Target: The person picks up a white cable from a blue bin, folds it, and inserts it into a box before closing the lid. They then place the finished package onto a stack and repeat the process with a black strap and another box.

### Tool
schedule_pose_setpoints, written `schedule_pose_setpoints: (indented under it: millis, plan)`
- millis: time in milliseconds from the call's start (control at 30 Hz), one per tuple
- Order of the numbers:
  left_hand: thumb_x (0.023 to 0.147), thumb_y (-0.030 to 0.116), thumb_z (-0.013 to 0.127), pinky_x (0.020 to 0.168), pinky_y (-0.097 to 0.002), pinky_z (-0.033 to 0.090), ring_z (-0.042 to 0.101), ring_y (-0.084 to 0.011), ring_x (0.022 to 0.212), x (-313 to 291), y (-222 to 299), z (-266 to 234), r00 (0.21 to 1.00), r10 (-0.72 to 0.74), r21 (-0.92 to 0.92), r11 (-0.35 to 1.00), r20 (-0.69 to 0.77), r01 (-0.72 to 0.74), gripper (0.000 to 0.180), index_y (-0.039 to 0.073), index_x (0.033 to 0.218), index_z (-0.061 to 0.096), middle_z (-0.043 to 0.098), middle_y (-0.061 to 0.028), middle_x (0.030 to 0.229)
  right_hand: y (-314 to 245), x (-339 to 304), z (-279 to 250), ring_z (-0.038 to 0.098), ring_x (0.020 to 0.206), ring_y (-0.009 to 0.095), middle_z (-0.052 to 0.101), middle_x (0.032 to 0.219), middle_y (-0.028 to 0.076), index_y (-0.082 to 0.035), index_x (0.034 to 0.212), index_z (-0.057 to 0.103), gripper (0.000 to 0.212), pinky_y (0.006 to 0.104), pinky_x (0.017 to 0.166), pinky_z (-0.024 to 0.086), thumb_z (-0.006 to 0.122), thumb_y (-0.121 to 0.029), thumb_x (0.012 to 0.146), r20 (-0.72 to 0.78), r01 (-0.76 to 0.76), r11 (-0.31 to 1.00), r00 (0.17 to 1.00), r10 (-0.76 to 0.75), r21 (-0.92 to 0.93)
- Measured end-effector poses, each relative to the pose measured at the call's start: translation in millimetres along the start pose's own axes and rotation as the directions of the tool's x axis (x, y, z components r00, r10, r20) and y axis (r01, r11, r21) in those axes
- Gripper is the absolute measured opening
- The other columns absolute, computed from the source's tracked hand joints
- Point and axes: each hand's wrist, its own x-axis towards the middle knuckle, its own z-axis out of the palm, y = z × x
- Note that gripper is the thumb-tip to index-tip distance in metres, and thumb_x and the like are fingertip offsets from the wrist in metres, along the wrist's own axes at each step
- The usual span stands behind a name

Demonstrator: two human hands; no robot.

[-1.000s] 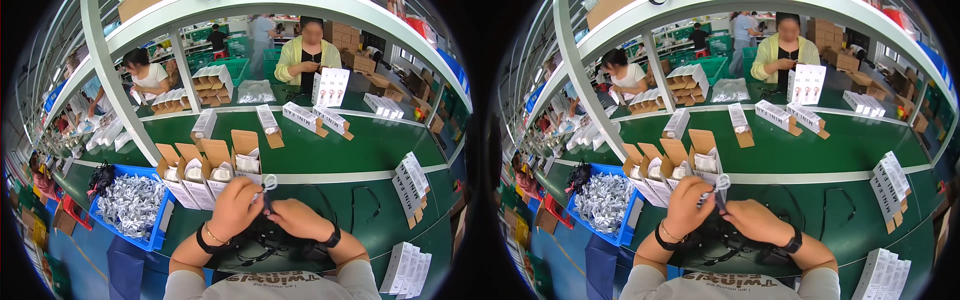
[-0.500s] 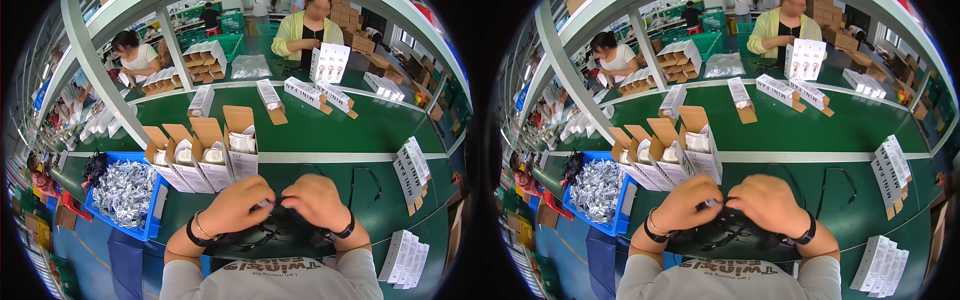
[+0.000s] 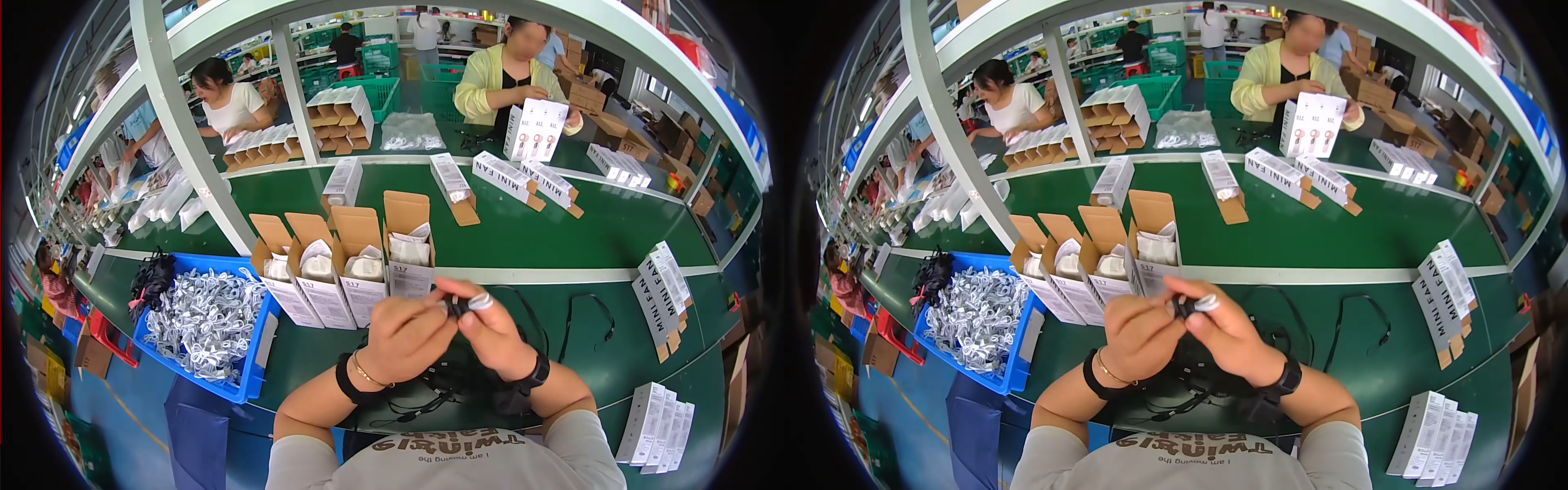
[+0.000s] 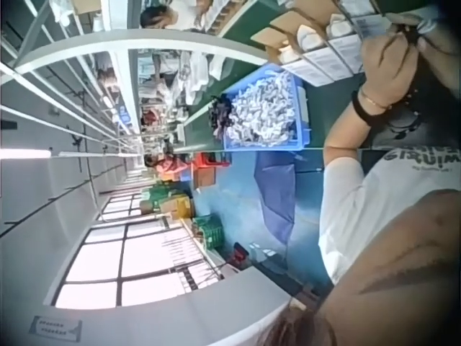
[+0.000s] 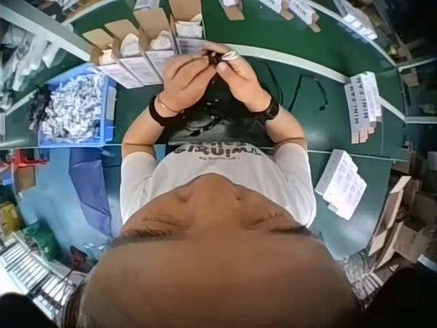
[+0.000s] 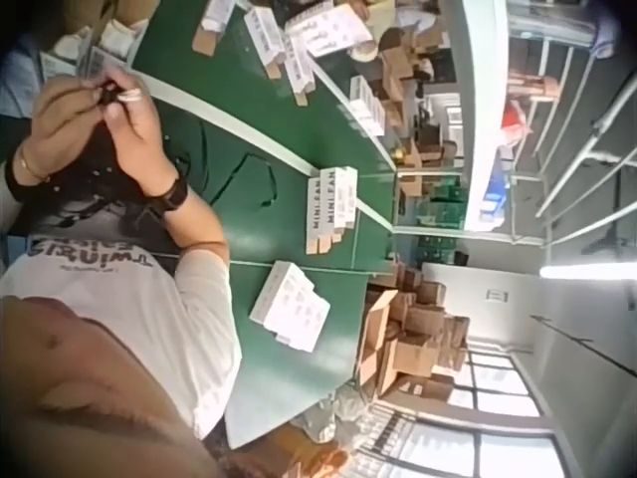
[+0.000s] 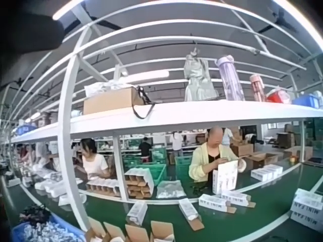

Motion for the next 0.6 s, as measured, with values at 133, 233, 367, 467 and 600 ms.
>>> schedule_pose_setpoints:
  millis: [133,233,367,467,600]
  plan:
    - [0.071,0.003,0.070,0.085,-0.0406,0.043,0.051,-0.0314,0.105,10,0,5,0.956,-0.291,0.023,0.956,-0.043,0.292,0.044,0.005,0.113,0.057,0.049,-0.0150,0.118,-19,48,-11,0.055,0.097,0.024,0.057,0.108,0.011,-0.003,0.128,0.050,0.036,0.0378,0.091,0.038,0.048,-0.020,0.095,0.086,0.201,0.880,0.980,-0.181,-0.430]
    - [0.072,0.006,0.071,0.095,-0.0452,0.037,0.043,-0.0366,0.114,7,3,10,0.809,-0.583,-0.166,0.808,-0.076,0.566,0.063,0.001,0.128,0.042,0.040,-0.0197,0.128,-19,81,-9,0.057,0.092,0.027,0.061,0.099,0.011,-0.005,0.118,0.055,0.028,0.0394,0.091,0.038,0.053,-0.015,0.092,0.233,0.295,0.511,0.955,-0.184,-0.807]
    - [0.074,0.008,0.070,0.102,-0.0466,0.032,0.034,-0.0399,0.123,-2,3,14,0.794,-0.607,-0.245,0.771,-0.004,0.588,0.078,-0.003,0.137,0.025,0.033,-0.0242,0.134,-13,76,-17,0.059,0.089,0.029,0.063,0.094,0.009,-0.007,0.106,0.057,0.019,0.0432,0.090,0.039,0.055,-0.015,0.089,0.268,0.280,0.222,0.960,-0.084,-0.934]
    - [0.074,0.006,0.069,0.103,-0.0464,0.031,0.032,-0.0399,0.126,-1,3,17,0.827,-0.562,-0.250,0.801,-0.001,0.544,0.081,-0.003,0.140,0.023,0.032,-0.0242,0.136,-15,61,-21,0.059,0.090,0.028,0.063,0.094,0.008,-0.007,0.105,0.057,0.019,0.0435,0.092,0.038,0.057,-0.015,0.088,0.335,0.326,0.143,0.941,0.040,-0.934]
    - [0.074,0.005,0.069,0.104,-0.0474,0.031,0.031,-0.0421,0.128,-4,2,21,0.835,-0.549,-0.237,0.808,0.029,0.540,0.086,-0.002,0.142,0.019,0.030,-0.0256,0.138,-26,44,-32,0.060,0.091,0.026,0.063,0.093,0.008,-0.007,0.104,0.057,0.020,0.0443,0.094,0.037,0.061,-0.012,0.085,0.382,0.344,0.245,0.915,0.129,-0.906]
